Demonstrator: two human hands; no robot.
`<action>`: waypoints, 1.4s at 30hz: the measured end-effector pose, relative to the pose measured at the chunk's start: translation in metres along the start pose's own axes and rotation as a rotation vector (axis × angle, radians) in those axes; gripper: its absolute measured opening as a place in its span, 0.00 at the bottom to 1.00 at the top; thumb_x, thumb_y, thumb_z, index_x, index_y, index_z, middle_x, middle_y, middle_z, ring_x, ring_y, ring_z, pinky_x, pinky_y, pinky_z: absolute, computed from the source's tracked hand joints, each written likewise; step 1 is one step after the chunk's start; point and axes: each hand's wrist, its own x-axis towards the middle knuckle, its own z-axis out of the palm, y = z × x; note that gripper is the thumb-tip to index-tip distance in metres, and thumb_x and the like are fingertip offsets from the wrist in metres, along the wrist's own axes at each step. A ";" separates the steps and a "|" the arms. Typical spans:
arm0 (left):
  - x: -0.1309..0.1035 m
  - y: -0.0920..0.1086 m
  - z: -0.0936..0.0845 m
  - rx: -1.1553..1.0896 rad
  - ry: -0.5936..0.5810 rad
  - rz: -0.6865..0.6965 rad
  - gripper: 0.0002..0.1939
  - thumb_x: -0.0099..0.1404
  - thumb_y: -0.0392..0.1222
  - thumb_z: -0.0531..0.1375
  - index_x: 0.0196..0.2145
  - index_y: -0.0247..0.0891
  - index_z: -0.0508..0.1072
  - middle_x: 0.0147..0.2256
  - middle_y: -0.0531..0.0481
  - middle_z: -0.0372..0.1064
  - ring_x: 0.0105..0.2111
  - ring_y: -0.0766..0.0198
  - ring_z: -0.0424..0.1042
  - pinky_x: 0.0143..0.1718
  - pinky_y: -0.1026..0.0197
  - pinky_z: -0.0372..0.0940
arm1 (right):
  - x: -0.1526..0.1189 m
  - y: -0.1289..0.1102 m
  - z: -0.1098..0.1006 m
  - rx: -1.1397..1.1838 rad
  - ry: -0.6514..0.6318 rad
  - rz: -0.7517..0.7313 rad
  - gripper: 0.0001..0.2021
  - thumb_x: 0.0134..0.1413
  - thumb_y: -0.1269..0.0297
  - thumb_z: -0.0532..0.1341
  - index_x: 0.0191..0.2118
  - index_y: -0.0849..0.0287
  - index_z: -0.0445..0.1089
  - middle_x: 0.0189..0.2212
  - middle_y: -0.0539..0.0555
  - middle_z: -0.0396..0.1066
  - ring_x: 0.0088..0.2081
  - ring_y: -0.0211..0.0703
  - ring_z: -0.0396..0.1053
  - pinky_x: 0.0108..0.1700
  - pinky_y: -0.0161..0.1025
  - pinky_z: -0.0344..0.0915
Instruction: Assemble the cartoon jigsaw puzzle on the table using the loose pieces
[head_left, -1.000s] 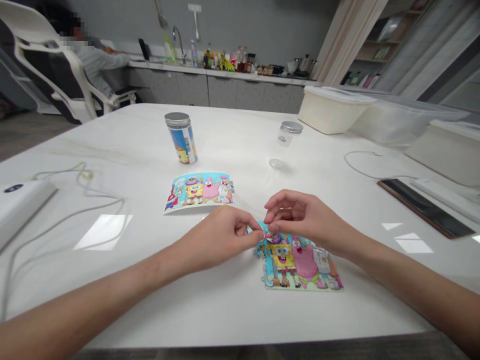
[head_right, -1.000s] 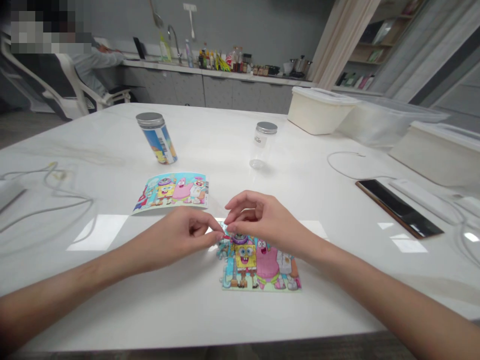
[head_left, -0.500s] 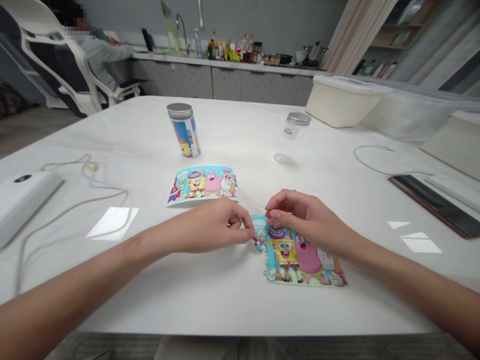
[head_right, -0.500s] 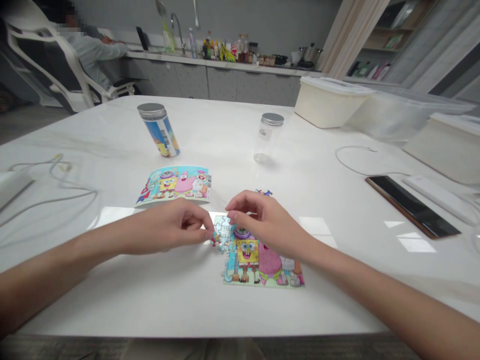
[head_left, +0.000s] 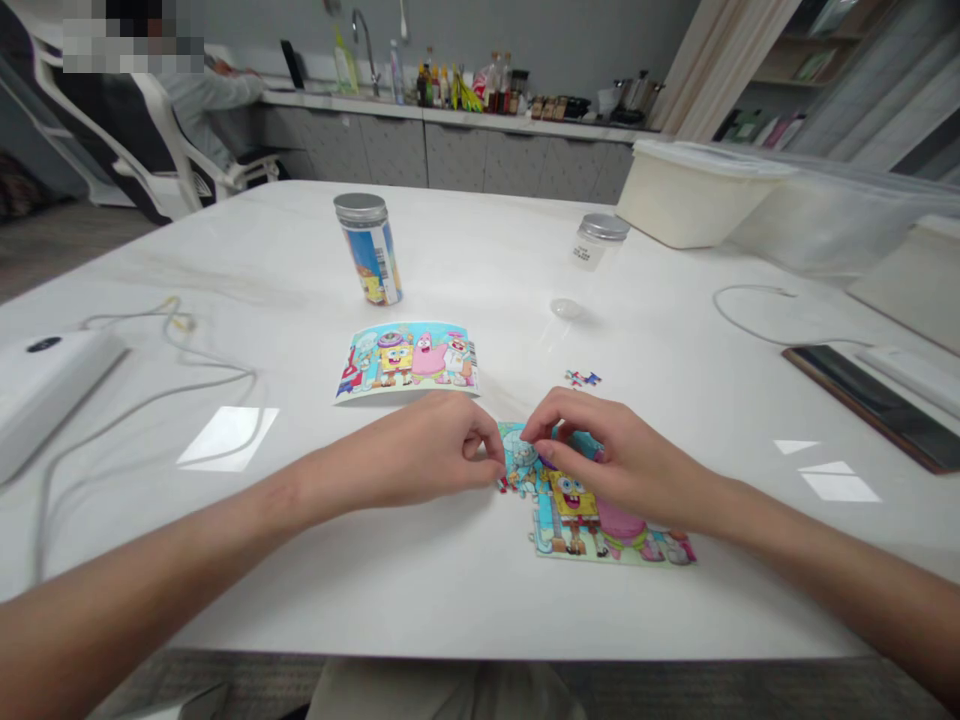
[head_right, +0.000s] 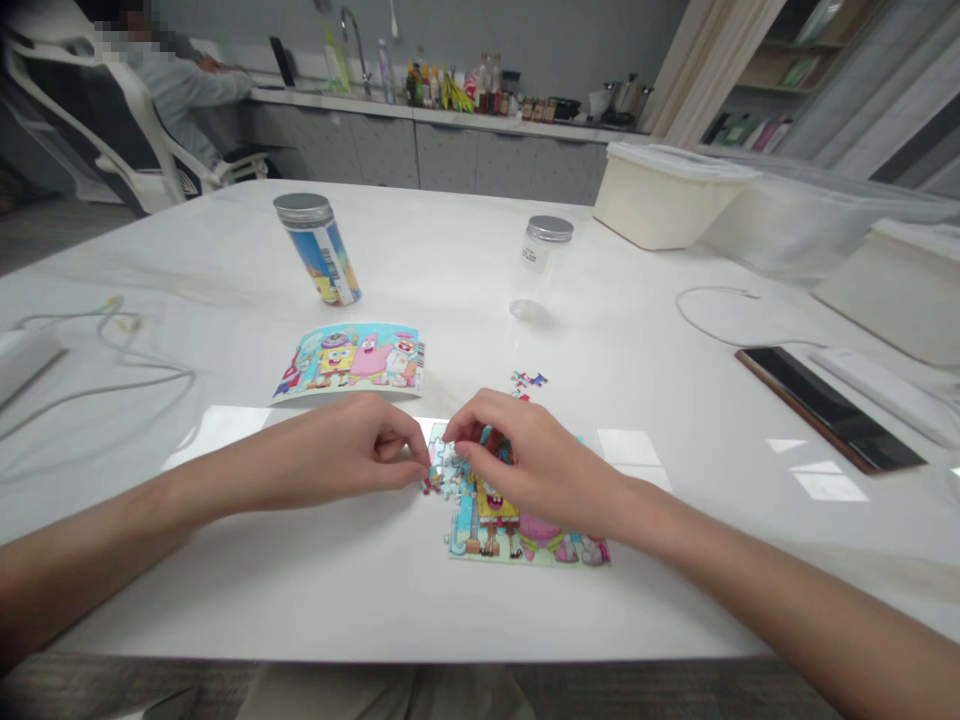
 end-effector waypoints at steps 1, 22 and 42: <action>0.000 0.000 0.000 0.005 0.008 0.007 0.09 0.59 0.41 0.57 0.30 0.39 0.77 0.17 0.60 0.56 0.17 0.73 0.52 0.20 0.68 0.48 | 0.000 0.000 0.000 -0.008 -0.006 -0.017 0.05 0.58 0.71 0.56 0.36 0.58 0.68 0.33 0.51 0.69 0.32 0.36 0.66 0.35 0.36 0.64; -0.012 -0.007 -0.003 0.677 -0.102 0.578 0.07 0.66 0.36 0.56 0.38 0.40 0.74 0.22 0.54 0.71 0.19 0.67 0.66 0.20 0.61 0.50 | -0.006 0.004 -0.005 -0.290 -0.117 -0.317 0.12 0.59 0.71 0.55 0.36 0.62 0.77 0.28 0.54 0.68 0.28 0.37 0.62 0.29 0.36 0.58; -0.012 -0.007 -0.002 0.668 -0.100 0.550 0.06 0.66 0.37 0.56 0.34 0.39 0.74 0.22 0.54 0.70 0.19 0.68 0.66 0.20 0.63 0.52 | -0.007 0.003 -0.006 -0.285 -0.164 -0.281 0.12 0.59 0.71 0.55 0.35 0.62 0.78 0.27 0.53 0.66 0.27 0.36 0.61 0.29 0.35 0.56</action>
